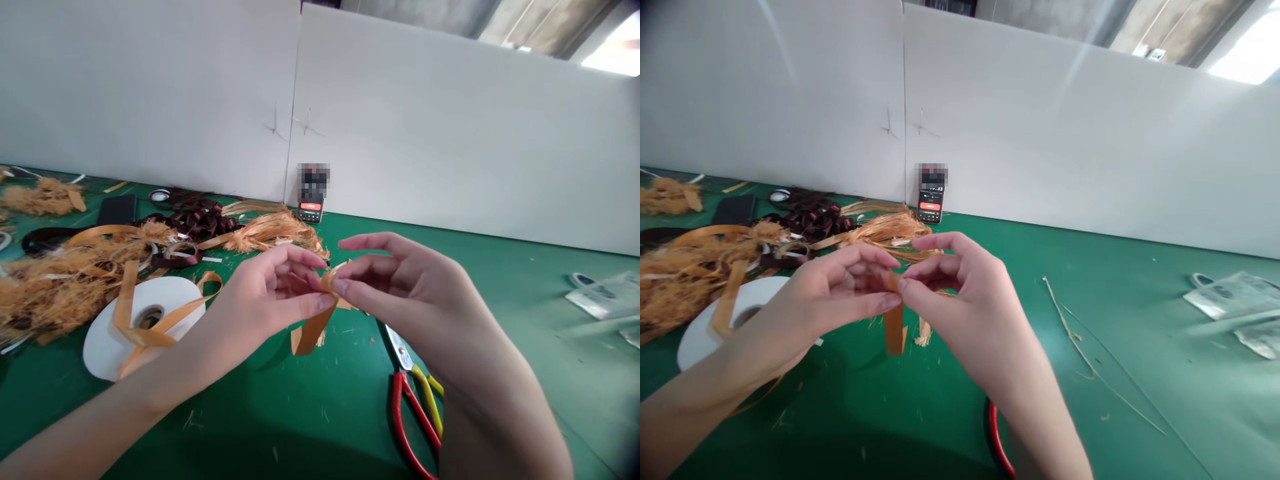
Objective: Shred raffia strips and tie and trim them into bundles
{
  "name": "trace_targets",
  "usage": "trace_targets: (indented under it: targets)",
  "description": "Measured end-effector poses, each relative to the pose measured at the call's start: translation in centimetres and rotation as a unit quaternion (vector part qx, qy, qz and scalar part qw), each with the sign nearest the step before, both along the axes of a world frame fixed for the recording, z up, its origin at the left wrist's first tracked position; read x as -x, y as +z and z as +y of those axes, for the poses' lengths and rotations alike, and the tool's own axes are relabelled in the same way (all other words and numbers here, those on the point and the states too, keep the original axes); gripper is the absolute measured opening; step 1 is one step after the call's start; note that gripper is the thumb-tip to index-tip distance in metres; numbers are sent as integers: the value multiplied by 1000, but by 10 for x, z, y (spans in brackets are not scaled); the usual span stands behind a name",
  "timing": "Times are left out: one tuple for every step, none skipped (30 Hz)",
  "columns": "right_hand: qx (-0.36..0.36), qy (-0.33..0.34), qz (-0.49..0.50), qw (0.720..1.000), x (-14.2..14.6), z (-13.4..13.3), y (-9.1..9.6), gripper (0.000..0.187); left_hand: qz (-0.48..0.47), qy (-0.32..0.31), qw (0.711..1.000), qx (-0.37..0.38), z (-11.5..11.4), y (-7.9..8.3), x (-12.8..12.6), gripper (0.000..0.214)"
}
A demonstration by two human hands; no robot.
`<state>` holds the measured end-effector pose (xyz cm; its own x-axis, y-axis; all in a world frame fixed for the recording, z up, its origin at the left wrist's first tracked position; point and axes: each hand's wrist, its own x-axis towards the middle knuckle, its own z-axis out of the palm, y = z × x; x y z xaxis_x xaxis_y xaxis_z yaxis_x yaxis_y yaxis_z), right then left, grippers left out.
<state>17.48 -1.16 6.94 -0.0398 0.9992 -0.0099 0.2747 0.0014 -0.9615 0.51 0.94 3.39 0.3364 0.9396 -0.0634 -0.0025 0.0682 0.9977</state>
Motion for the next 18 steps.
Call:
trace_targets:
  targets:
    - [-1,-3,2,1000,1,0,0,33,-2,-4,1000,6,0,-1,-1,34]
    - [-3,-6,5,1000,1,1,-1,33,-3,-9,1000,10,0,-1,-1,35]
    - [-6,-8,6,1000,1,1,-1,34,-1,-14,1000,13,1,-1,-2,36]
    - [-9,-10,5,1000,1,1,-2,34,2,-16,1000,14,1,-1,-1,36]
    - [-12,-13,4,1000,1,1,-2,34,7,-15,1000,13,1,0,-1,35]
    - [-18,-15,4,1000,1,2,-3,34,12,-11,1000,12,1,0,0,35]
    - [-22,-18,4,1000,1,2,-3,33,17,-6,1000,14,1,1,1,34]
    - [-26,-20,4,999,1,2,-3,32,23,-1,1000,17,1,2,3,34]
    - [-28,-20,4,999,1,2,-3,32,27,2,999,21,1,3,4,34]
    - [-30,-21,4,999,1,2,-2,31,33,5,999,23,1,4,5,35]
    - [-32,-22,4,999,1,1,-2,30,38,7,999,24,1,4,6,35]
    - [-36,-27,2,999,1,1,-2,29,45,9,999,23,1,4,7,35]
    - [-43,-36,0,998,0,1,-1,28,53,11,998,20,1,4,7,35]
    - [-52,-48,-4,997,-1,1,-1,27,60,11,998,17,2,4,7,35]
    - [-63,-63,-8,996,-2,1,0,27,65,12,998,13,2,3,7,34]
    - [-72,-76,-13,994,-3,2,0,26,68,13,998,10,2,3,7,35]
    - [-79,-86,-17,993,-4,2,1,26,69,12,997,7,2,3,6,35]
    - [-83,-90,-20,992,-5,2,1,26,70,12,997,4,2,3,6,35]
